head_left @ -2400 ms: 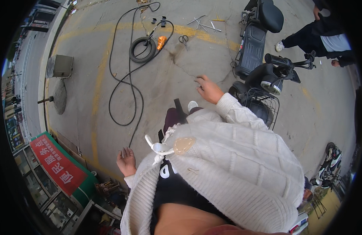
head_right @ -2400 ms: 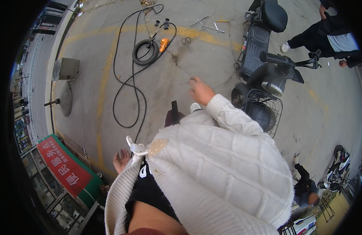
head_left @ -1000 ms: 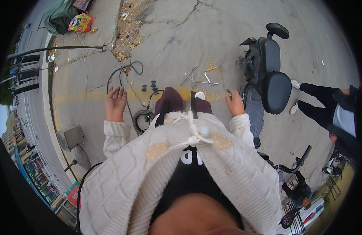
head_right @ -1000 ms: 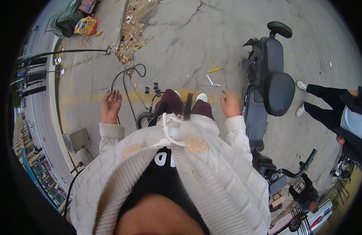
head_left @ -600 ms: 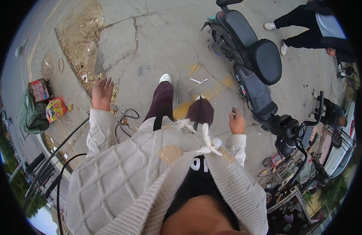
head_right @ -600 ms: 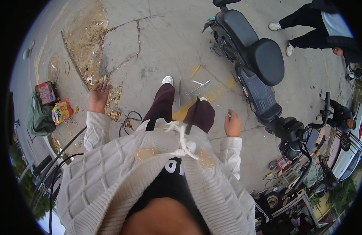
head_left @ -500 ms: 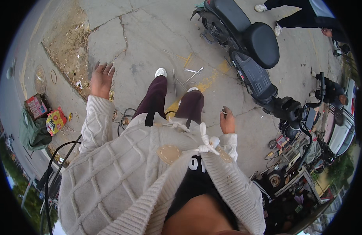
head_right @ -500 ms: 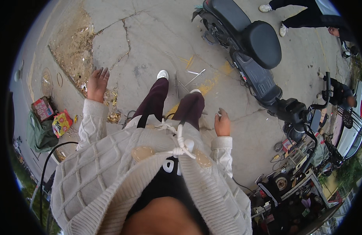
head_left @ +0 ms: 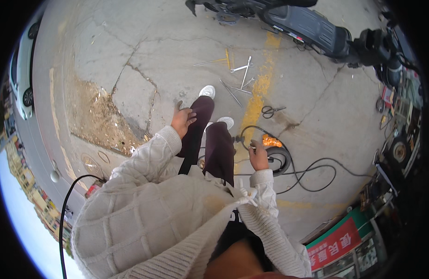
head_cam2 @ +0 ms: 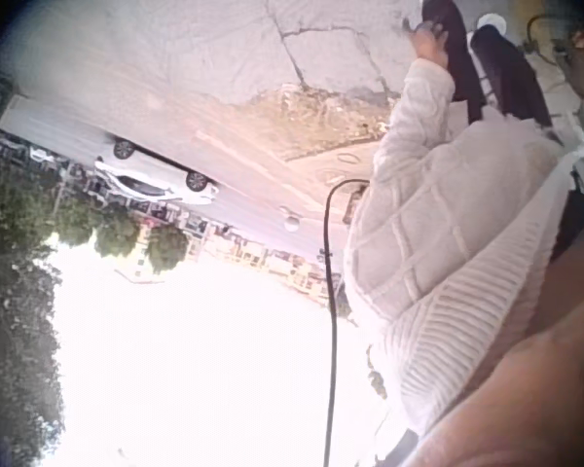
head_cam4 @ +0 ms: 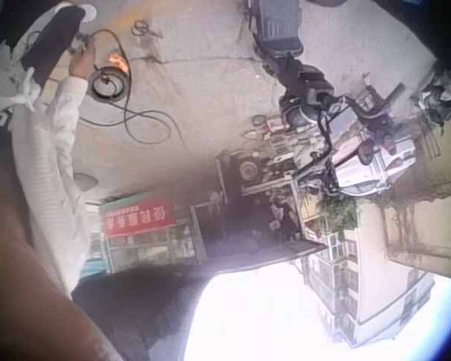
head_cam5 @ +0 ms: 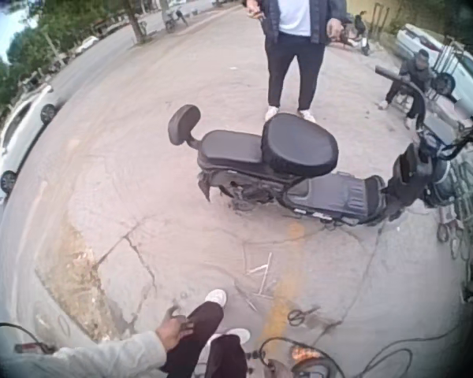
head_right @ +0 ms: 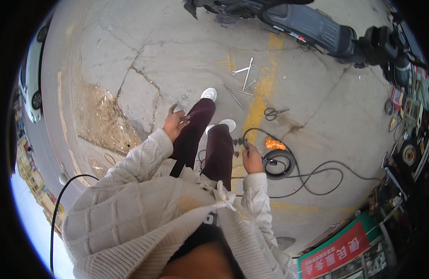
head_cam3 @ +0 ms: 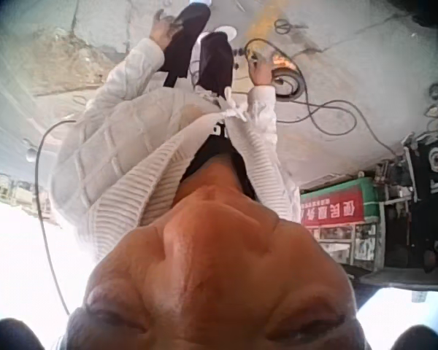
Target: The person uses a T-handle wrench and a screwdriver to loosen and tighten bolts on the rear brake assembly of a scooter. They switch between tools, adjust the brake caliper, and then gather the tools from the ground.
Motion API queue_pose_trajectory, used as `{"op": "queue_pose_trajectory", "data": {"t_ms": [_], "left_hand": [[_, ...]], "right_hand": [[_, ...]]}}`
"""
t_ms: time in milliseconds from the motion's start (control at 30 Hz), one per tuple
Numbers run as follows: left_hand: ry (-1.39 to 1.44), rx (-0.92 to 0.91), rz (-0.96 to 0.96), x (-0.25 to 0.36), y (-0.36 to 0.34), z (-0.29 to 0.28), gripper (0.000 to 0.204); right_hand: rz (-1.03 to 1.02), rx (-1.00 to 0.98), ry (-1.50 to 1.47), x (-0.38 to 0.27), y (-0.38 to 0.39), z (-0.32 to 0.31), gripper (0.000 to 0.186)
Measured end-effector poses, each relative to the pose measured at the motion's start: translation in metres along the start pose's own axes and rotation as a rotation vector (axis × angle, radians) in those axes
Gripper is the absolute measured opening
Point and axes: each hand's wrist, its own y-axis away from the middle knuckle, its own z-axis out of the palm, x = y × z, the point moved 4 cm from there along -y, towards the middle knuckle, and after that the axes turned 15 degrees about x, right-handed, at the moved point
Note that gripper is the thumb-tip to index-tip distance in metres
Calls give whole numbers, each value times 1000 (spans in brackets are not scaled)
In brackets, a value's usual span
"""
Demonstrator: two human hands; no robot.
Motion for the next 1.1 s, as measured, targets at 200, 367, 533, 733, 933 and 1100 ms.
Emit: {"op": "queue_pose_trajectory", "data": {"t_ms": [200,367,533,733,933,1100], "left_hand": [[-390,-150,-41,-116,-80,81,75],[-541,-397,-293,-198,-197,113,52],[-854,-347,-195,-238,-418,103,37],[-1342,-38,795,-143,-698,145,39],[-1303,-133,1474,-78,-736,281,46],[-1508,-77,1627,-77,-726,340,37]], "right_hand": [[130,72,-78,122,-18,128,27],[242,89,74,224,-115,264,21],[293,68,107,289,-257,385,22],[224,295,251,313,-411,450,21],[159,445,433,336,-487,478,19],[238,586,189,358,-470,476,23]]}}
